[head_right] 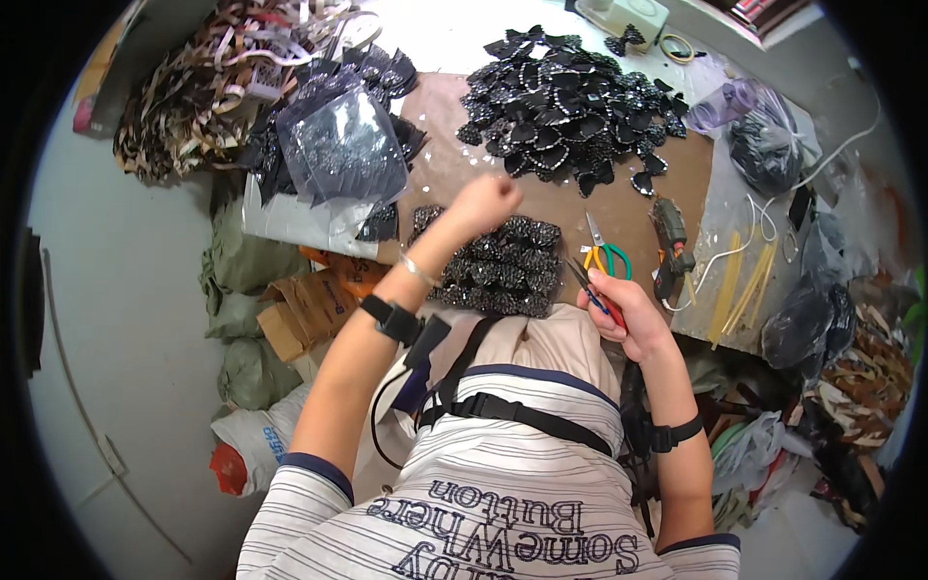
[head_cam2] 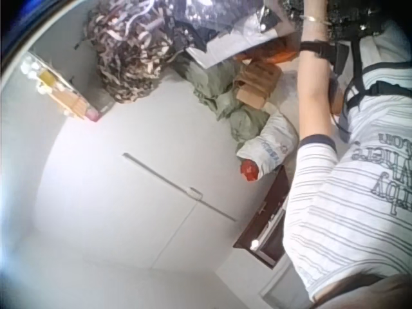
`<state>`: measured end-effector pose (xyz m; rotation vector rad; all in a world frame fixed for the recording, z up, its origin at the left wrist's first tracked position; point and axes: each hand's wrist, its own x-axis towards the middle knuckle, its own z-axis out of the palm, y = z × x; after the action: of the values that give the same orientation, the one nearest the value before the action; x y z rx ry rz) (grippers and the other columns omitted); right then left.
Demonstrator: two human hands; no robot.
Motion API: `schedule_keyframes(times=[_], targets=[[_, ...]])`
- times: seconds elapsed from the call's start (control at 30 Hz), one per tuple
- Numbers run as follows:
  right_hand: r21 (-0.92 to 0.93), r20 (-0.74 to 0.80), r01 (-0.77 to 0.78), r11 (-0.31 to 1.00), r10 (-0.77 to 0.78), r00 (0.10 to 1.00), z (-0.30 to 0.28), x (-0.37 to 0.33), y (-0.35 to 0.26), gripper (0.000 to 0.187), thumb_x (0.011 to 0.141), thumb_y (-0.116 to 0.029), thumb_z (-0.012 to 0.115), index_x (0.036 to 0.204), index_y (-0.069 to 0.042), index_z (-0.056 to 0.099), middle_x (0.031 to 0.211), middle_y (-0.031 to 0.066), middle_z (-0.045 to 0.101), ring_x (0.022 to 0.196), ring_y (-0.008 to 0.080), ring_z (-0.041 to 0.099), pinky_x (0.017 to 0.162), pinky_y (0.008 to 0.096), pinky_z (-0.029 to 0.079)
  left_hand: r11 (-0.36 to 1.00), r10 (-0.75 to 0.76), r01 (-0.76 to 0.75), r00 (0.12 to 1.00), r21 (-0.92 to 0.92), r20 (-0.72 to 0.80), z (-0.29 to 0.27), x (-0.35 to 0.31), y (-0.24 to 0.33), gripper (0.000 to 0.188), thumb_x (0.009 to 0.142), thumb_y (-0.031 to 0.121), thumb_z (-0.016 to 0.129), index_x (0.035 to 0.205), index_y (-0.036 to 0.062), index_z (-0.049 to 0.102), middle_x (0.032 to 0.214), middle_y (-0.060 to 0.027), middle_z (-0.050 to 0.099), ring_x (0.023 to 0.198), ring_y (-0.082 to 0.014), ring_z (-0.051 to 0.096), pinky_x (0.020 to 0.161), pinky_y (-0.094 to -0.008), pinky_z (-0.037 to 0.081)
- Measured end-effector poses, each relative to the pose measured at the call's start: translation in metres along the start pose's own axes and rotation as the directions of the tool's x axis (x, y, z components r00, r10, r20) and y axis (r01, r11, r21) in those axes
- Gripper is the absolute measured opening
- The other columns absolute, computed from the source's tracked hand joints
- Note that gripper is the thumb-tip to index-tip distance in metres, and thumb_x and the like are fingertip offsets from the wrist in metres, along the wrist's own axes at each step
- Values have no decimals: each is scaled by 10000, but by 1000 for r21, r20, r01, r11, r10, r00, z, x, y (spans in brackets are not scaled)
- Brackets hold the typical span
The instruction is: The person trims the edges of black sequined bows using yellow-handled scissors. They handle the bows one at a time, cutting small pieces from the edges and placing the finished items on a pile on the table.
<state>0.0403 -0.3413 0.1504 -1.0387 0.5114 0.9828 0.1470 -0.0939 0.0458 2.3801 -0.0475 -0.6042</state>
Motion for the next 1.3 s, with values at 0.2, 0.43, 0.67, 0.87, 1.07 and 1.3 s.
schedule_keyframes(times=[0.2,0.43,0.67,0.87,1.07,1.3], targets=[[-120,-100,84,989,-96,990,1,8,20,376,951,-354,504,796,-25,600,476,-37,411,367,31,282,354,200,194,988,-151,152,969,-11,-194,94,-43,-30,454,706,186,778,1003,9,483,894,-200,629,925,-361,618,816,-433,486],[-227,-124,82,970,-112,986,4,16,17,380,946,-379,513,797,-41,603,491,-47,415,383,23,285,363,198,194,974,-174,134,958,-183,-227,66,-66,-75,243,770,94,596,990,-11,588,849,-188,631,833,-355,625,779,-439,497],[-264,-63,89,960,-109,992,28,33,17,361,948,-367,519,801,-49,606,496,-49,414,390,25,299,369,196,210,1000,-15,1,904,-32,-427,100,-57,-48,343,753,168,673,1022,-17,569,956,-227,606,864,-364,605,786,-442,494],[-356,-64,124,926,-157,985,31,21,15,366,951,-370,516,800,-48,605,509,-63,395,418,19,314,393,195,219,970,-214,175,944,-168,-249,67,-56,-43,409,713,188,674,1054,-20,587,940,-224,663,858,-371,648,798,-412,511],[-514,19,263,817,-295,955,39,22,22,292,929,-305,570,841,-32,626,553,-50,472,501,29,405,463,203,319,134,-154,309,945,-942,288,1,-123,-23,267,885,53,508,1146,22,553,1076,-40,631,929,-120,590,813,-268,469],[-916,37,224,332,-486,873,83,9,-9,319,839,-342,660,834,-23,647,580,93,572,533,190,564,521,329,425,418,-59,44,998,-907,21,-22,-177,34,285,885,14,527,1162,-28,575,1084,-39,635,975,-80,566,876,-238,451]])
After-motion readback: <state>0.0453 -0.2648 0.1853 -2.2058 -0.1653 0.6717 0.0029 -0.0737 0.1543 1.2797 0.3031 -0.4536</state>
